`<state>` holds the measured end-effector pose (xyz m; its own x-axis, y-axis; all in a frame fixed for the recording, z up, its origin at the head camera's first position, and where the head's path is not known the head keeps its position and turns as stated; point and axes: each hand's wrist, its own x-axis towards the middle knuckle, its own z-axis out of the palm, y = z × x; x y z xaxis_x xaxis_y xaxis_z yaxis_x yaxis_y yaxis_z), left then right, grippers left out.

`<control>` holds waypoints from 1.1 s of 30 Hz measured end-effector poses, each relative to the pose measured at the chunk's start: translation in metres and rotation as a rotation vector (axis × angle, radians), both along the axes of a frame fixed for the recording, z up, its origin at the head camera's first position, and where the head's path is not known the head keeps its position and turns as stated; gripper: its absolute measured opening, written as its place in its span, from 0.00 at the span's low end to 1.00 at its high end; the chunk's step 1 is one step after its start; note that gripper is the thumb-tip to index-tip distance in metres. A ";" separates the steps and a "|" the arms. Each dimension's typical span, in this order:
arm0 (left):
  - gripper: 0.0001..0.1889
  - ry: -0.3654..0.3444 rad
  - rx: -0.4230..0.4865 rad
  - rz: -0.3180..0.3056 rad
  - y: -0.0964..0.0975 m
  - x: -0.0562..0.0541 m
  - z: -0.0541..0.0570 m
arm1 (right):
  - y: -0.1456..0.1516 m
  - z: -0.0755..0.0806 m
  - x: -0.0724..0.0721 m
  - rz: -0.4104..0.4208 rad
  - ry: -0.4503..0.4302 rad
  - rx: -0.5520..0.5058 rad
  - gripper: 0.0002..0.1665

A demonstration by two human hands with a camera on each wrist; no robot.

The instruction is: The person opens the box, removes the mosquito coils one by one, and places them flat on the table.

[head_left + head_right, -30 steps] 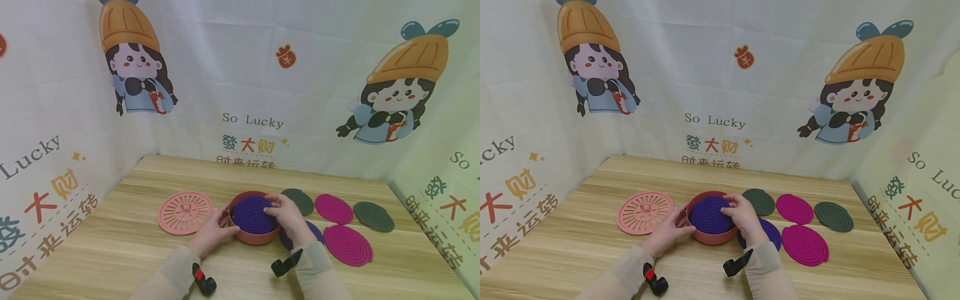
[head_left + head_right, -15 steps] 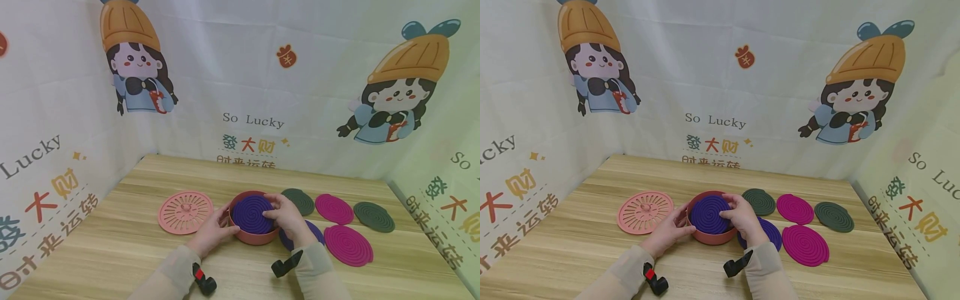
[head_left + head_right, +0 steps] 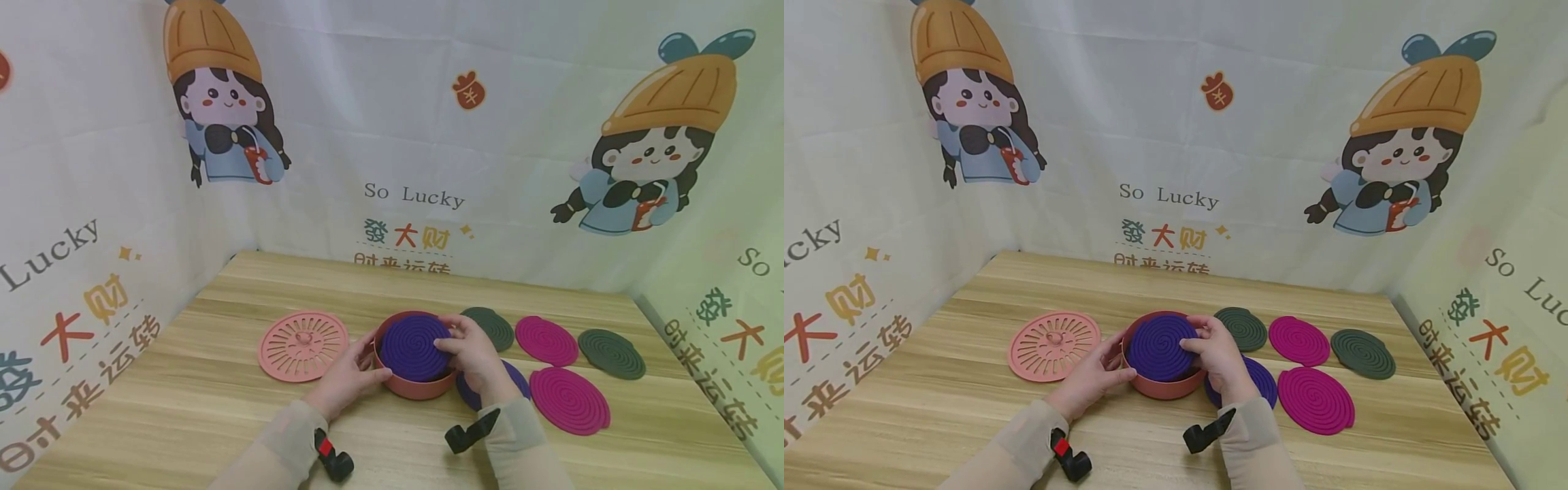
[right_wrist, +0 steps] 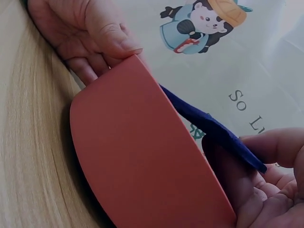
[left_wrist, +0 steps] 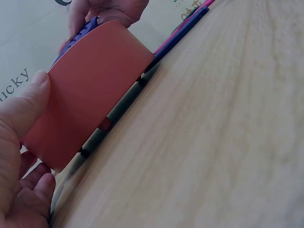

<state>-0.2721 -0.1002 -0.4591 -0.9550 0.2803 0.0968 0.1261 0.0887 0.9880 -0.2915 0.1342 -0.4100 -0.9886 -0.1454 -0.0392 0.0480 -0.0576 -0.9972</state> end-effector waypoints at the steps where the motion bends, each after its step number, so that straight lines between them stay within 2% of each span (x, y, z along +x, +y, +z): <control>1: 0.45 0.000 0.004 -0.001 0.000 0.000 0.000 | 0.000 0.000 0.000 -0.003 -0.002 -0.015 0.28; 10: 0.45 0.004 -0.021 0.009 -0.002 -0.002 -0.002 | 0.006 0.000 0.001 -0.008 -0.037 -0.106 0.31; 19: 0.44 0.011 -0.008 -0.007 -0.001 -0.002 -0.003 | 0.021 -0.001 0.003 0.006 -0.062 -0.140 0.32; 33: 0.45 0.007 -0.029 0.003 -0.001 -0.003 -0.004 | 0.069 0.000 0.009 -0.020 -0.080 -0.179 0.24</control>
